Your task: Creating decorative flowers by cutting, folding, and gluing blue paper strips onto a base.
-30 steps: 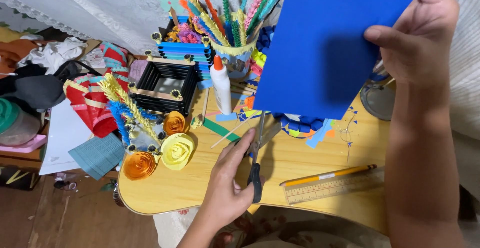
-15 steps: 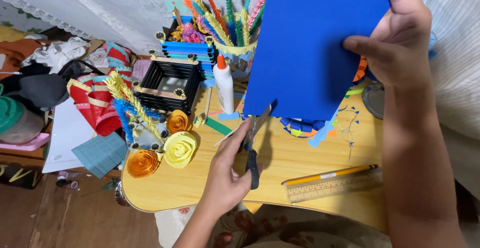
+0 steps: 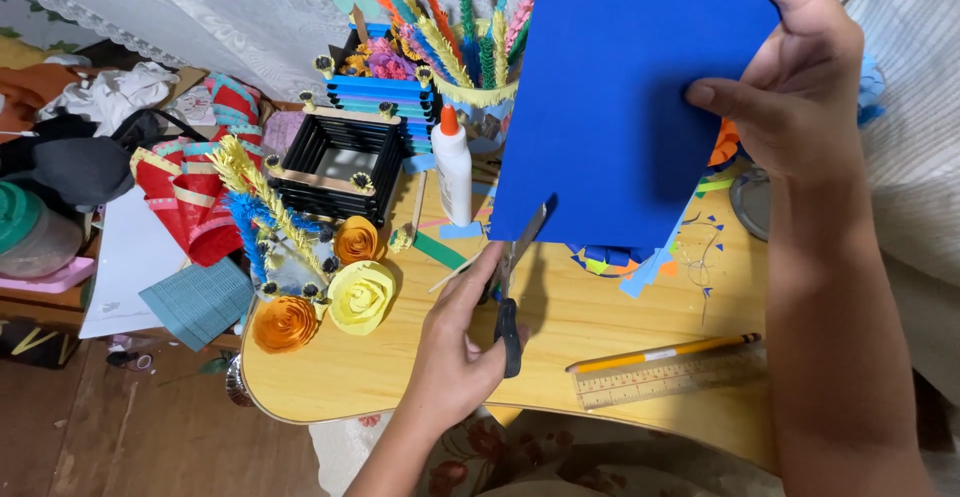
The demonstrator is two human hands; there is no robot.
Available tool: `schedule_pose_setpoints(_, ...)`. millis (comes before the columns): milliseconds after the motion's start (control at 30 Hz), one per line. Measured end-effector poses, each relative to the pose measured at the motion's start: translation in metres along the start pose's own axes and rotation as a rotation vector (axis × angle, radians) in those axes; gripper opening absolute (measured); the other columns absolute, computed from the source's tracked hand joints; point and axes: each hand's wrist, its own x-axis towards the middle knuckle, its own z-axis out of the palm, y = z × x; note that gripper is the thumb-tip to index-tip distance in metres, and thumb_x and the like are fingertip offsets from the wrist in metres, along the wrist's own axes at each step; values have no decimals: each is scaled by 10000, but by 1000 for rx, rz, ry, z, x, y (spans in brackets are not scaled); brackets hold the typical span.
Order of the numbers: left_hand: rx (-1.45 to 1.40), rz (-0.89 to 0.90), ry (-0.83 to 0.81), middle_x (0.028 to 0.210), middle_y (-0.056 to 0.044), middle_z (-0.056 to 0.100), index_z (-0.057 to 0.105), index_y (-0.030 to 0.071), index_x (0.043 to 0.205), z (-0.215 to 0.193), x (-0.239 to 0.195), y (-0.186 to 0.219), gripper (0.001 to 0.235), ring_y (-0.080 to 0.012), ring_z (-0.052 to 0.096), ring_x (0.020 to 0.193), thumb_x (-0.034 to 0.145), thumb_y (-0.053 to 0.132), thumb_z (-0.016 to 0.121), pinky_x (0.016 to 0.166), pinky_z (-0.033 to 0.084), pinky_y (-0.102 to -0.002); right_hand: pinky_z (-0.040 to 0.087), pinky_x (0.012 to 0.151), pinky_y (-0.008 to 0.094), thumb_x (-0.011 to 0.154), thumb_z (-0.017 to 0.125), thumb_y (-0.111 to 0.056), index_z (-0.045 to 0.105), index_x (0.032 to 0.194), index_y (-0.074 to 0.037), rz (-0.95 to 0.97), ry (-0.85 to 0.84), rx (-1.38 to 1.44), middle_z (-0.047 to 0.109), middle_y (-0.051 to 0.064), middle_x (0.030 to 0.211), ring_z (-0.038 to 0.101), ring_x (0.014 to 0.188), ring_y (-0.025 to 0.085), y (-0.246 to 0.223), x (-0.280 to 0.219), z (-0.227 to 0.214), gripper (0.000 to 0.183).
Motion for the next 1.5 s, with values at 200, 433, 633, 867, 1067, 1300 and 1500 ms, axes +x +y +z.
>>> schedule_pose_setpoints(200,21,-32,-1,1422,-96,567,402,230,1557,-1,0,2,811,-207,602,1248,813,107,700,584,669,-295,245,534,161,915,760,-25,287,1678,160,71,27,-20,612,145,1015,382,594,7,2,-4,0,917)
schedule_pose_setpoints(433,6,-8,-2,1464,-109,552,410,216,1560,-1,-1,1,822,-221,563,1344,798,116,702,837,645,-321,248,504,158,921,756,-10,275,1672,182,49,29,-35,608,178,1042,408,585,33,6,-6,-5,913)
schedule_pose_setpoints(633,28,49,8,1463,-134,561,414,166,1561,0,-2,-2,806,-246,547,1349,811,104,704,1079,495,-392,262,533,155,891,752,-30,279,1650,179,46,27,-18,594,264,1331,426,684,36,1,-3,-2,919)
schedule_pose_setpoints(867,37,23,6,1379,-86,597,418,192,1559,0,-1,-2,808,-211,578,1262,809,101,705,865,619,-339,254,551,149,881,755,-28,281,1647,178,31,26,-14,552,247,1307,414,719,47,5,-4,-3,925)
schedule_pose_setpoints(1067,9,-41,1,1384,-81,582,416,243,1552,0,-1,2,803,-191,599,1193,815,96,698,606,673,-295,236,537,145,870,756,-5,292,1627,170,36,42,-27,546,279,1448,385,679,21,4,-3,-2,905)
schedule_pose_setpoints(1300,29,-23,1,1371,-81,619,431,240,1544,0,-1,4,787,-185,612,1200,817,102,699,449,596,-256,237,616,117,908,759,-48,255,1675,137,85,34,37,410,-68,627,330,608,-48,3,-5,-3,936)
schedule_pose_setpoints(1500,23,-44,0,1371,-51,652,444,243,1537,2,-1,3,774,-180,616,1239,827,92,712,570,670,-278,415,1258,497,842,649,139,199,1601,140,-6,10,159,356,410,1596,393,1505,416,-4,0,0,882)
